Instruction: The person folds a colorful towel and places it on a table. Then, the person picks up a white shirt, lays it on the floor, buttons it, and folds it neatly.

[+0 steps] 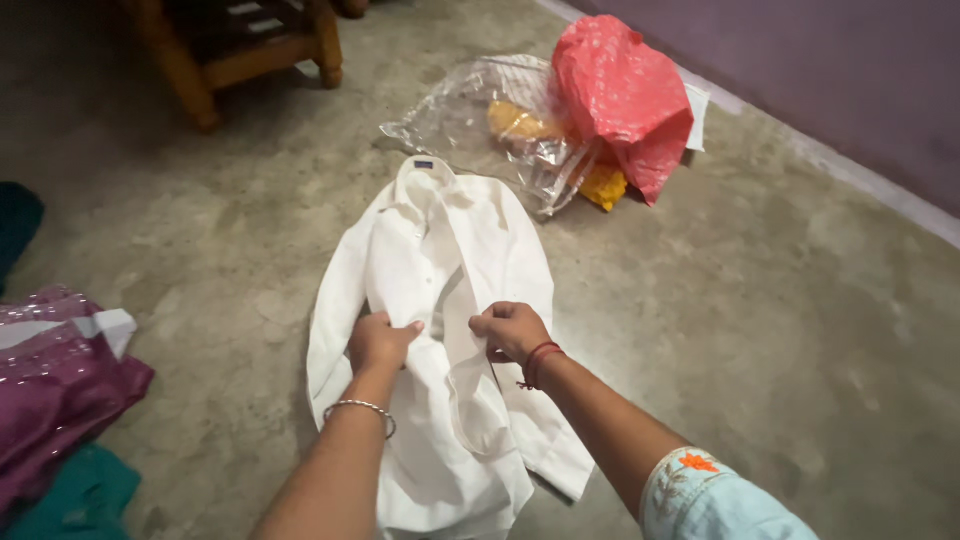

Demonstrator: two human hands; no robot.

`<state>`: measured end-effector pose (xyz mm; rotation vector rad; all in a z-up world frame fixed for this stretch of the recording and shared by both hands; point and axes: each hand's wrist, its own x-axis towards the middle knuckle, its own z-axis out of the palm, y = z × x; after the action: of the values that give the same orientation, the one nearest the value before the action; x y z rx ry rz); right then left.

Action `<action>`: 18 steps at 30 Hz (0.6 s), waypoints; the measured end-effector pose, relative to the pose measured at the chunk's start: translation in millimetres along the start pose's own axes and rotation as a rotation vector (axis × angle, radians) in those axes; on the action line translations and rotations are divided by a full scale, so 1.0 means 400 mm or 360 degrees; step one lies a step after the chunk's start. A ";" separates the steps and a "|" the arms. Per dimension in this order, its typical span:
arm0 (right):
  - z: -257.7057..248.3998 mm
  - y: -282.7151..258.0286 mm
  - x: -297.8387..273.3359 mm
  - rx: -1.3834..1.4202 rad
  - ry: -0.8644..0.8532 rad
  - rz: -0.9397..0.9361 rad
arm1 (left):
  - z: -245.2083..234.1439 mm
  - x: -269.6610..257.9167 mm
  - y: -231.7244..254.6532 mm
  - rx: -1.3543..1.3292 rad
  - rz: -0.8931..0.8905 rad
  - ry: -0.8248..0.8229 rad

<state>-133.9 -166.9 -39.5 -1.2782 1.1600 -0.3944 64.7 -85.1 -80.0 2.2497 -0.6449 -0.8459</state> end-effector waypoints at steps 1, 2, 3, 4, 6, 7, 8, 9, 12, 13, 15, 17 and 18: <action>0.001 0.000 0.003 0.0024 -0.0031 0.0004 | -0.017 -0.010 0.012 -0.0123 0.0026 -0.0051; -0.001 -0.001 0.005 0.0048 -0.0063 0.0008 | -0.034 -0.025 0.024 -0.0246 0.0054 -0.0102; -0.001 -0.008 0.007 0.0077 -0.0095 0.0007 | -0.055 -0.042 0.039 -0.0121 0.0154 0.0007; -0.001 -0.012 0.005 0.0111 -0.0152 -0.0009 | -0.074 -0.061 0.053 0.0006 0.0252 0.0114; -0.007 -0.023 0.000 0.0177 -0.0249 -0.0044 | -0.110 -0.091 0.072 0.0302 0.0360 0.0202; -0.011 -0.027 0.001 0.0178 -0.0262 -0.0041 | -0.121 -0.105 0.070 0.0471 0.0365 0.0174; -0.012 -0.032 0.005 0.0179 -0.0275 -0.0037 | -0.131 -0.112 0.067 0.0641 0.0370 0.0146; -0.017 -0.025 -0.003 0.0172 -0.0288 -0.0017 | -0.131 -0.123 0.053 0.0550 0.0442 0.0210; -0.029 -0.034 -0.010 0.0200 -0.0274 -0.0031 | -0.122 -0.119 0.033 0.0105 0.0475 0.0205; -0.031 -0.040 -0.008 0.0166 -0.0260 -0.0046 | -0.111 -0.107 0.039 -0.0140 0.0385 0.0048; -0.033 -0.037 -0.007 0.0105 -0.0218 -0.0061 | -0.087 -0.080 0.042 -0.0631 0.0212 -0.0152; -0.033 -0.029 -0.004 0.0090 -0.0217 -0.0065 | -0.058 -0.058 0.040 -0.1130 0.0026 -0.0240; -0.036 -0.025 -0.004 0.0079 -0.0214 -0.0064 | -0.047 -0.050 0.039 -0.1216 -0.0019 -0.0229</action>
<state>-142.9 -176.5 -27.8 -1.2666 1.0070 -0.3593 61.1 -75.5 -50.2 1.5132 -0.2893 -1.0476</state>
